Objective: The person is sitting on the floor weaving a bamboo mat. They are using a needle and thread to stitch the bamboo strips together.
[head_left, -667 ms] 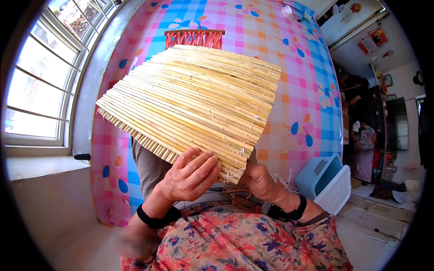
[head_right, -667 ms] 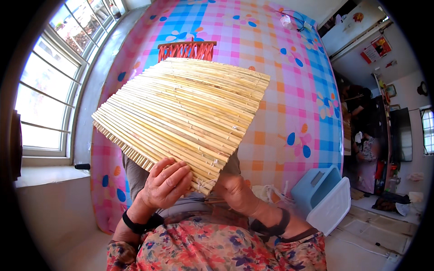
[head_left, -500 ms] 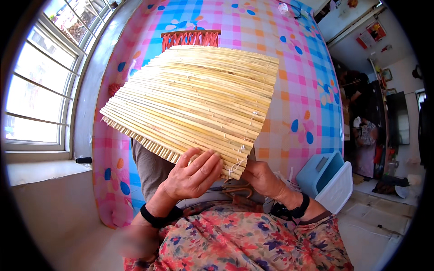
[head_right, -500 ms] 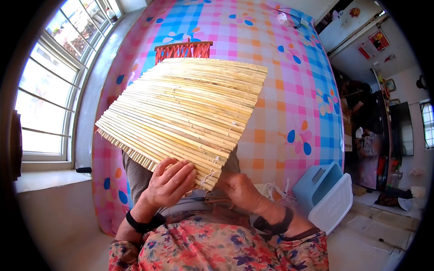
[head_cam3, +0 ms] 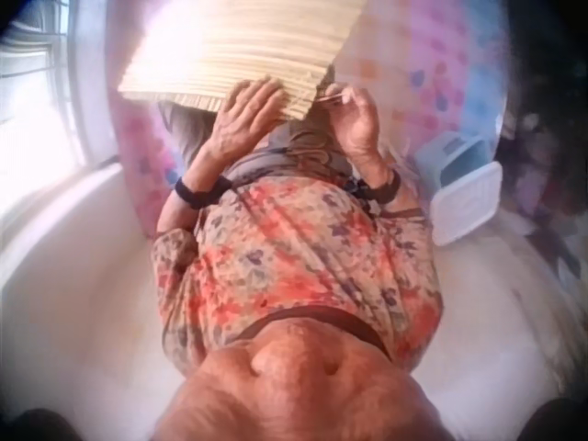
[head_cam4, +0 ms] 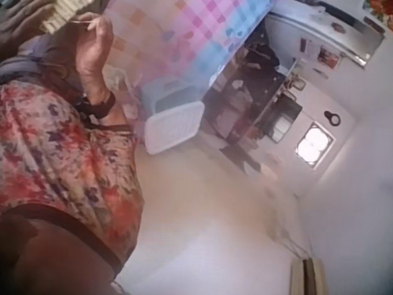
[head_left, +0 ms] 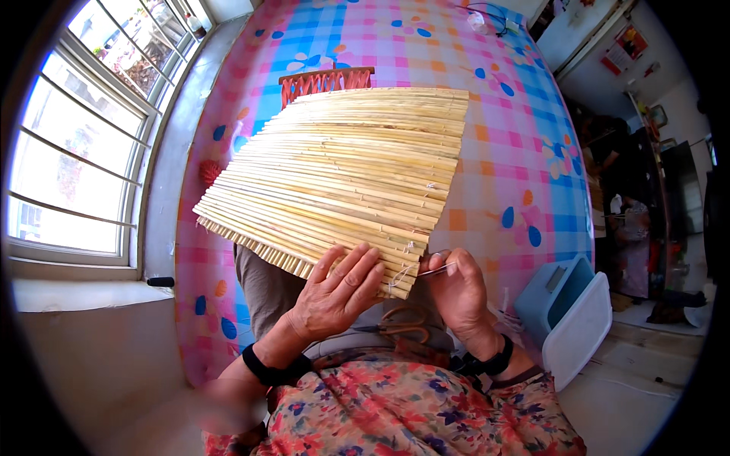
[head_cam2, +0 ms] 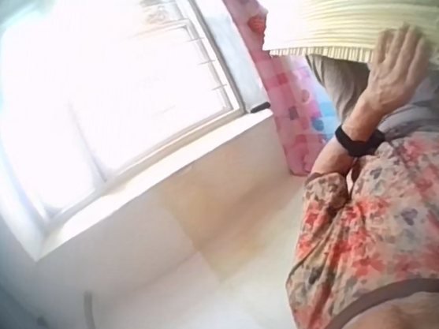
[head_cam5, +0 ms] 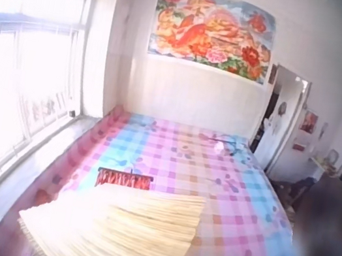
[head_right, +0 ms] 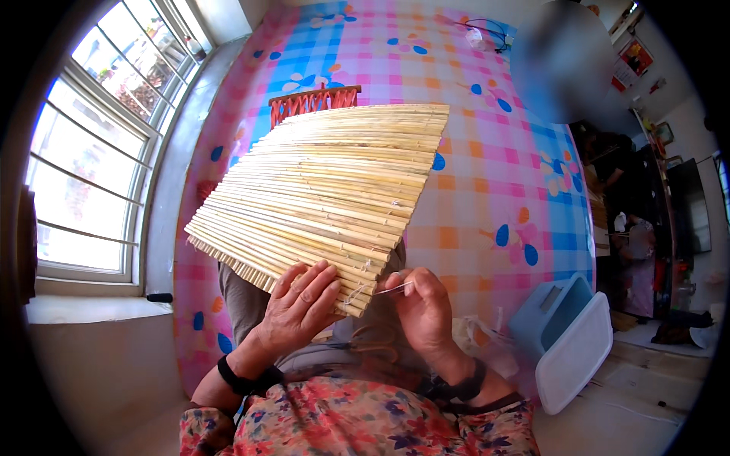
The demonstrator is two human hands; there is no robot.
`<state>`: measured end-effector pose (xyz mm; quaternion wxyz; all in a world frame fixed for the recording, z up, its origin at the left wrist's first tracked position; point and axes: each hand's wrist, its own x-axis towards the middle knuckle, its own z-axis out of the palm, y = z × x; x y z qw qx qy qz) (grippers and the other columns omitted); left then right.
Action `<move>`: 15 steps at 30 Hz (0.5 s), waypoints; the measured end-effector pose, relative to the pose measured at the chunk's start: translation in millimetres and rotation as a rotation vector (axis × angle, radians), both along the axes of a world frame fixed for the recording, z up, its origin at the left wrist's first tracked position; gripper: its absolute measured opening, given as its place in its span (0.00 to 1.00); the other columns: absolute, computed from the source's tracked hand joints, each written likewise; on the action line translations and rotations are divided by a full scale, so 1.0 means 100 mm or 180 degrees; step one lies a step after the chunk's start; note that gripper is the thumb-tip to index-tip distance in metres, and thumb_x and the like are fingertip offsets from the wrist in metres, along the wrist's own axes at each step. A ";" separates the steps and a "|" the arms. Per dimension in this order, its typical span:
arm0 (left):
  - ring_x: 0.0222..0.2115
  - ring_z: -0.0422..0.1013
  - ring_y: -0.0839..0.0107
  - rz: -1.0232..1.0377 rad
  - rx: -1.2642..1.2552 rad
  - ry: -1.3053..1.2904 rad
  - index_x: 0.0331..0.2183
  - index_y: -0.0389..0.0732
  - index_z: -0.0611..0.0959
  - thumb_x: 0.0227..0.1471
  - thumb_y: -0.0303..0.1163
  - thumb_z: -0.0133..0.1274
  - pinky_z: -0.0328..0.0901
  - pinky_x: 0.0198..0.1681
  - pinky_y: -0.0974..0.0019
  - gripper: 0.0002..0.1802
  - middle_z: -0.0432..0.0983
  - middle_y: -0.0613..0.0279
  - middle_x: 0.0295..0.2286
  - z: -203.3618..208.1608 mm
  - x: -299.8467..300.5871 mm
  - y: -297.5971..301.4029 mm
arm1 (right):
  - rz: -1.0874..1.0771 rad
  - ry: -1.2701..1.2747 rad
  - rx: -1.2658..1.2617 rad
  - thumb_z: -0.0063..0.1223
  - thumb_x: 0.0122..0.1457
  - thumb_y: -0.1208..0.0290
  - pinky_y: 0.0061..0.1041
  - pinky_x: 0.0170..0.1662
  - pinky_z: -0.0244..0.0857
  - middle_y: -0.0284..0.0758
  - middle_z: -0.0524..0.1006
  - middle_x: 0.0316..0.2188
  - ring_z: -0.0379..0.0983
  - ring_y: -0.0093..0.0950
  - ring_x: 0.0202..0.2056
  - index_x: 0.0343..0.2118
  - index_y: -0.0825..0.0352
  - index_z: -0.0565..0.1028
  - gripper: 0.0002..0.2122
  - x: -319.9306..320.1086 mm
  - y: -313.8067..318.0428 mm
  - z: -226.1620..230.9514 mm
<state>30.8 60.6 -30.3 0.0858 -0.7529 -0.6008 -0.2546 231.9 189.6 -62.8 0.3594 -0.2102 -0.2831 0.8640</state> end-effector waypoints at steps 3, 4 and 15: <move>0.55 0.69 0.58 0.0065 -0.0028 0.0098 0.52 0.37 0.76 0.51 0.38 0.60 0.59 0.58 0.48 0.28 0.73 0.54 0.52 0.09 0.01 0.05 | -0.0205 0.0227 -0.0114 0.44 0.67 0.62 0.36 0.50 0.63 0.34 0.74 0.30 0.70 0.32 0.39 0.25 0.61 0.67 0.13 -0.09 0.00 0.15; 0.55 0.68 0.56 0.0022 -0.0024 0.0229 0.52 0.36 0.75 0.50 0.38 0.60 0.60 0.56 0.48 0.30 0.72 0.52 0.52 0.14 0.02 0.09 | -0.0189 0.0401 -0.0099 0.44 0.67 0.63 0.35 0.49 0.63 0.33 0.72 0.28 0.69 0.31 0.37 0.26 0.61 0.67 0.13 -0.12 0.01 0.22; 0.52 0.69 0.51 -0.0004 0.0065 0.0322 0.51 0.31 0.73 0.47 0.39 0.59 0.61 0.55 0.48 0.32 0.71 0.46 0.52 0.07 0.08 0.32 | 0.0043 0.0725 -0.0691 0.43 0.68 0.60 0.24 0.29 0.60 0.28 0.67 0.21 0.61 0.21 0.23 0.28 0.60 0.68 0.13 -0.22 0.05 0.34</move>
